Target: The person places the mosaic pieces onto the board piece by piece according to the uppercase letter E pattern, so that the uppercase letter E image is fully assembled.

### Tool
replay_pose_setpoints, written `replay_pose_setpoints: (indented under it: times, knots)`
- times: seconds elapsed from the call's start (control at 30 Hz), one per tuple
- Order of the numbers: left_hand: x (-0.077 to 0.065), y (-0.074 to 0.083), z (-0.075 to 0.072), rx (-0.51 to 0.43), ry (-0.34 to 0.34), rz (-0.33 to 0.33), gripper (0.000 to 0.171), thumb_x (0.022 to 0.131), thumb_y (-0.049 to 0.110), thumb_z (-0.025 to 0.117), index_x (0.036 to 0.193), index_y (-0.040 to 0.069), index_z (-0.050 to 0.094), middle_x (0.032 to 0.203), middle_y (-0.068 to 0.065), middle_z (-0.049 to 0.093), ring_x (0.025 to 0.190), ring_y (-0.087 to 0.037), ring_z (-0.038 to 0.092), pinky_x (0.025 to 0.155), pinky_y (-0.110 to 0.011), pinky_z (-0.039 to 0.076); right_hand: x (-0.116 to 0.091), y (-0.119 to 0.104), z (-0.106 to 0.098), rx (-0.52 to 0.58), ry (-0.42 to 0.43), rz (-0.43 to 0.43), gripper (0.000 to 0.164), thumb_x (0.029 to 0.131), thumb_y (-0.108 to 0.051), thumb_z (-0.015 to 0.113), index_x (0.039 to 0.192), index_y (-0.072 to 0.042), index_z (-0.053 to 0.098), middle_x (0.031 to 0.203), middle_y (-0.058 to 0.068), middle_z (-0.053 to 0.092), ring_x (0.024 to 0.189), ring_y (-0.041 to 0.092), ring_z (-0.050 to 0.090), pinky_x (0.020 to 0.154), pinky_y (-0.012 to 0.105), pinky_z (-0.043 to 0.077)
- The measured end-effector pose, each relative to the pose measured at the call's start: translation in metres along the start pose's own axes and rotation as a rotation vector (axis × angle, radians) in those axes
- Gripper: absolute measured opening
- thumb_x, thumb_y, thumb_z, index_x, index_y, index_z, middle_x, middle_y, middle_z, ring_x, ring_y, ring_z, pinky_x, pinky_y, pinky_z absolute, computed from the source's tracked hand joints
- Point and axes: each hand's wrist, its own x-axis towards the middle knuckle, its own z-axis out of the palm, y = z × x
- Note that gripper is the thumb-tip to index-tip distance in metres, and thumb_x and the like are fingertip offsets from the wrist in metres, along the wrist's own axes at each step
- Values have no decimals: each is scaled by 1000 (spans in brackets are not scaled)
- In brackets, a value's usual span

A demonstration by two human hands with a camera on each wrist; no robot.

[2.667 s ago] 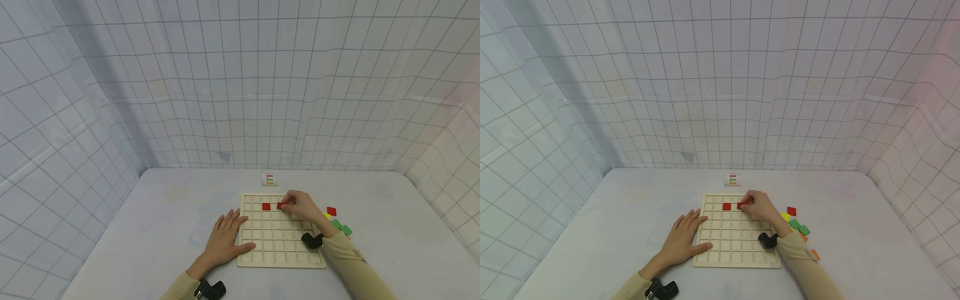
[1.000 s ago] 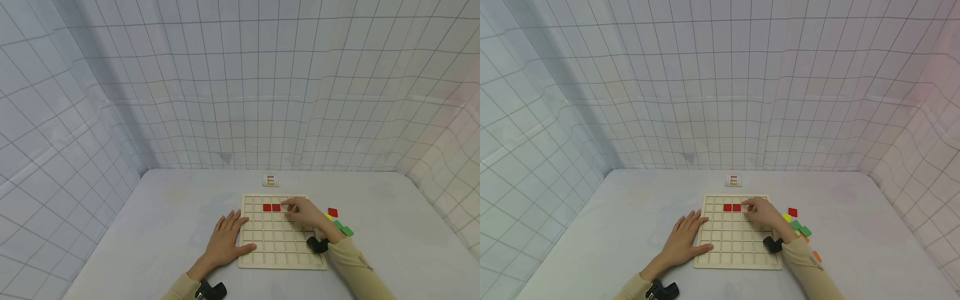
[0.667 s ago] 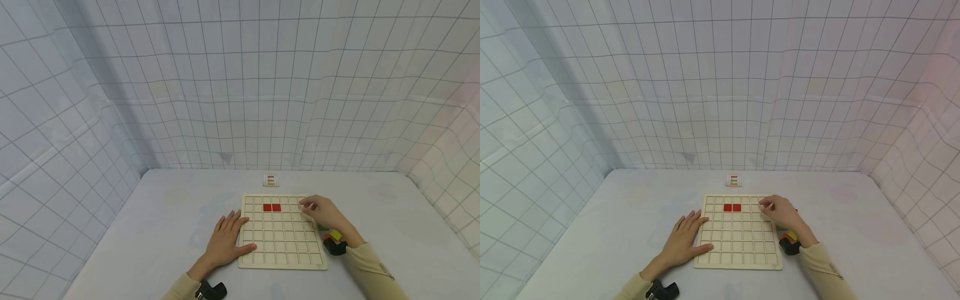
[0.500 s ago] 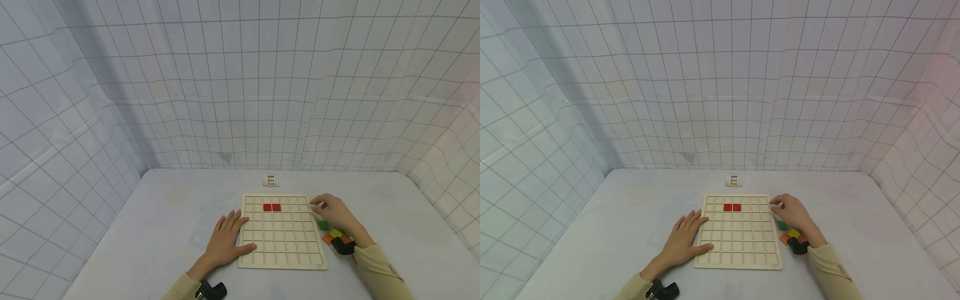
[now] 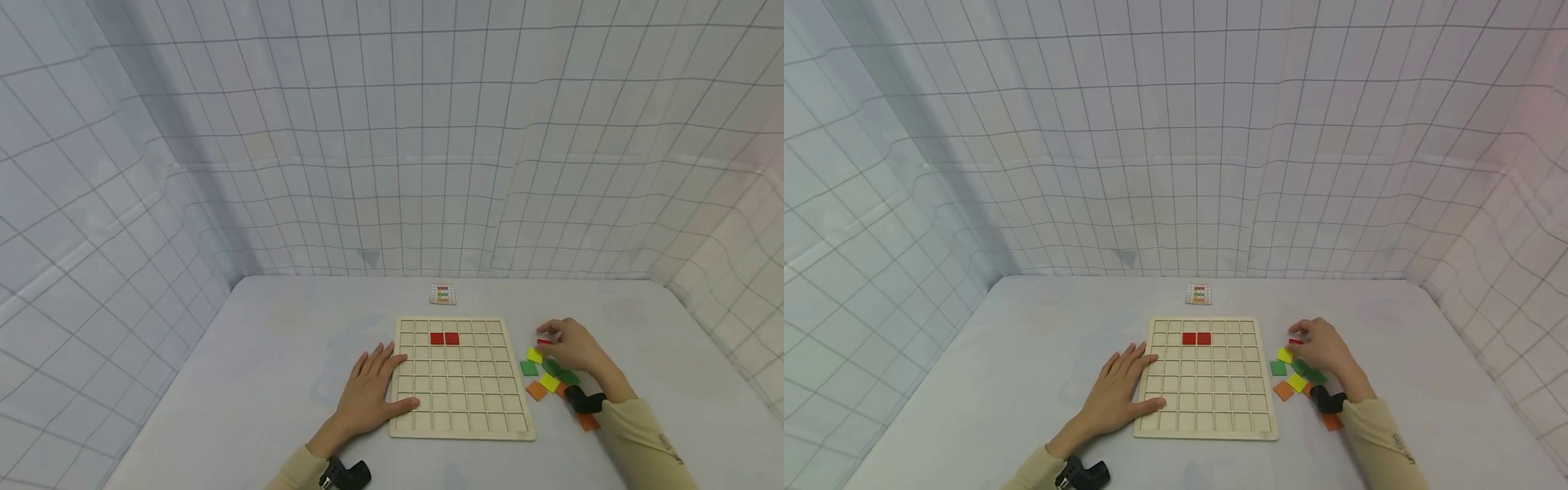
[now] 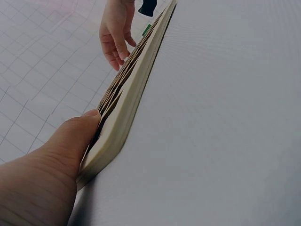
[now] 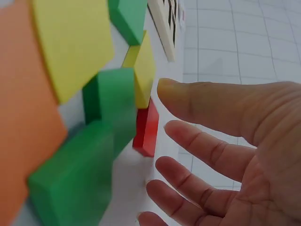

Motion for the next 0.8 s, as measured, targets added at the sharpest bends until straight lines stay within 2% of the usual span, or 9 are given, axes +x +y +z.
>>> replay_pose_setpoints:
  times: [0.13, 0.33, 0.53, 0.63, 0.8]
  knots:
    - [0, 0, 0, 1, -1, -1, 81, 83, 71, 51, 143, 19, 39, 152, -10, 28, 141, -28, 17, 112, -47, 8, 1, 8, -1, 32, -22, 10, 29, 82, -17, 74, 104, 0, 67, 98, 14, 58, 81, 25, 52, 66, 36, 46]
    - [0, -1, 1, 5, -2, -4, 82, 82, 71, 51, 143, 18, 39, 152, -10, 27, 141, -27, 16, 112, -47, 8, 2, 16, -4, 107, -62, 113, 27, 82, -18, 73, 103, -1, 66, 102, 16, 59, 86, 28, 54, 68, 39, 49]
    - [0, 0, 1, 7, -5, -10, 82, 82, 71, 51, 144, 19, 39, 153, -10, 27, 142, -27, 15, 112, -46, 7, 4, 20, -7, 129, -59, 135, 27, 83, -21, 74, 100, -1, 66, 97, 13, 59, 83, 27, 54, 64, 34, 48]
    - [1, 0, 0, 3, -5, -9, 82, 82, 71, 51, 144, 18, 39, 152, -10, 27, 142, -27, 15, 112, -47, 7, 4, 18, -7, 108, -53, 137, 27, 83, -22, 74, 98, -1, 64, 91, 11, 57, 79, 25, 51, 62, 32, 45]
    - [0, 0, 0, -1, -5, -9, 81, 82, 70, 52, 143, 18, 39, 152, -9, 27, 141, -28, 16, 112, -47, 7, 5, 11, -7, 32, -54, 123, 27, 84, -20, 72, 97, 1, 60, 90, 14, 57, 78, 27, 51, 65, 39, 46]
